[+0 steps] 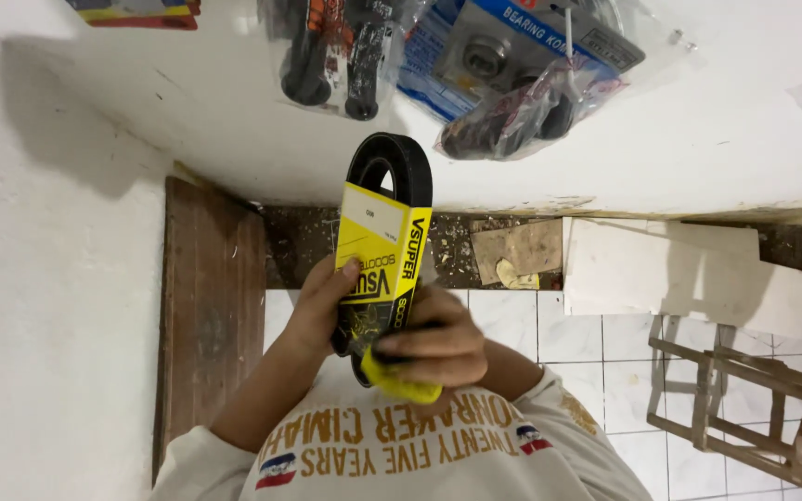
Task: The person holds a packaged scooter belt and repeatedly wipes its surface with a yellow cloth. The person rotates the package to clean different sides and edges while standing in front of a wall-mounted parts rack.
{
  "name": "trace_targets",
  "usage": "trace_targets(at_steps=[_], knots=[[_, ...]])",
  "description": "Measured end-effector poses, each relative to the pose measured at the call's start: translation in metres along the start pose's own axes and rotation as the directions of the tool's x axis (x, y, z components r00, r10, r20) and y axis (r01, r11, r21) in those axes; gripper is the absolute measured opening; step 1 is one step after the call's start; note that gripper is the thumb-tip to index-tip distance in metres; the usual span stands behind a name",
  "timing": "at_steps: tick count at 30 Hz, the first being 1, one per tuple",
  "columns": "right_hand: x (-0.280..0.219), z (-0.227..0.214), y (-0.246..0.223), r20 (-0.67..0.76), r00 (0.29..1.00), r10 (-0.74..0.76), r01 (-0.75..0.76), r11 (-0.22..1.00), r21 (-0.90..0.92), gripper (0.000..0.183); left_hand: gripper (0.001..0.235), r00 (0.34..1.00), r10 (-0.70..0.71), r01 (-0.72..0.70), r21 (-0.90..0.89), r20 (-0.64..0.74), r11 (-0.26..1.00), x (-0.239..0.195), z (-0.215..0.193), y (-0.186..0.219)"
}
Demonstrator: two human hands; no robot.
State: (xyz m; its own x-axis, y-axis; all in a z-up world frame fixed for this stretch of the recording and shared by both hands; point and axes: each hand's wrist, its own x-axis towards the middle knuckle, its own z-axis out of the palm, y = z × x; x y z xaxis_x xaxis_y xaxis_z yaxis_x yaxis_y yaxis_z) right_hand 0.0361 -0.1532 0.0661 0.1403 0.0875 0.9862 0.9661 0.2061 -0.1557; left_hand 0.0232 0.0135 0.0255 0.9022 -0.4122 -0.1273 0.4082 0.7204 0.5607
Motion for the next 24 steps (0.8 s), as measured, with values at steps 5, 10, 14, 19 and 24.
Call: trace_targets(at_steps=[5, 10, 14, 19, 24], knots=[[0.027, -0.026, 0.016, -0.145, 0.983, 0.115, -0.138, 0.978, -0.155, 0.027, 0.051, 0.995, -0.081, 0.094, 0.272, -0.060, 0.958, -0.023, 0.022, 0.003], [0.022, -0.012, 0.020, -0.332, 0.921, 0.203, -0.262, 0.954, -0.146, 0.019, 0.052, 0.988, -0.119, 0.144, 0.303, -0.101, 0.942, -0.026, 0.016, -0.002], [0.002, 0.012, 0.000, -0.168, 0.979, 0.113, -0.124, 0.991, -0.056, 0.034, 0.050, 0.996, -0.016, 0.027, 0.122, -0.089, 0.992, -0.026, 0.005, -0.001], [-0.006, -0.001, -0.005, 0.009, 1.000, 0.024, -0.023, 0.998, -0.056, 0.014, 0.048, 0.985, -0.065, 0.087, 0.138, -0.158, 0.987, -0.032, 0.002, 0.004], [0.030, -0.014, 0.012, -0.424, 0.867, 0.264, -0.375, 0.904, -0.205, 0.018, 0.049, 0.987, -0.155, 0.158, 0.383, -0.040, 0.910, -0.032, 0.013, 0.007]])
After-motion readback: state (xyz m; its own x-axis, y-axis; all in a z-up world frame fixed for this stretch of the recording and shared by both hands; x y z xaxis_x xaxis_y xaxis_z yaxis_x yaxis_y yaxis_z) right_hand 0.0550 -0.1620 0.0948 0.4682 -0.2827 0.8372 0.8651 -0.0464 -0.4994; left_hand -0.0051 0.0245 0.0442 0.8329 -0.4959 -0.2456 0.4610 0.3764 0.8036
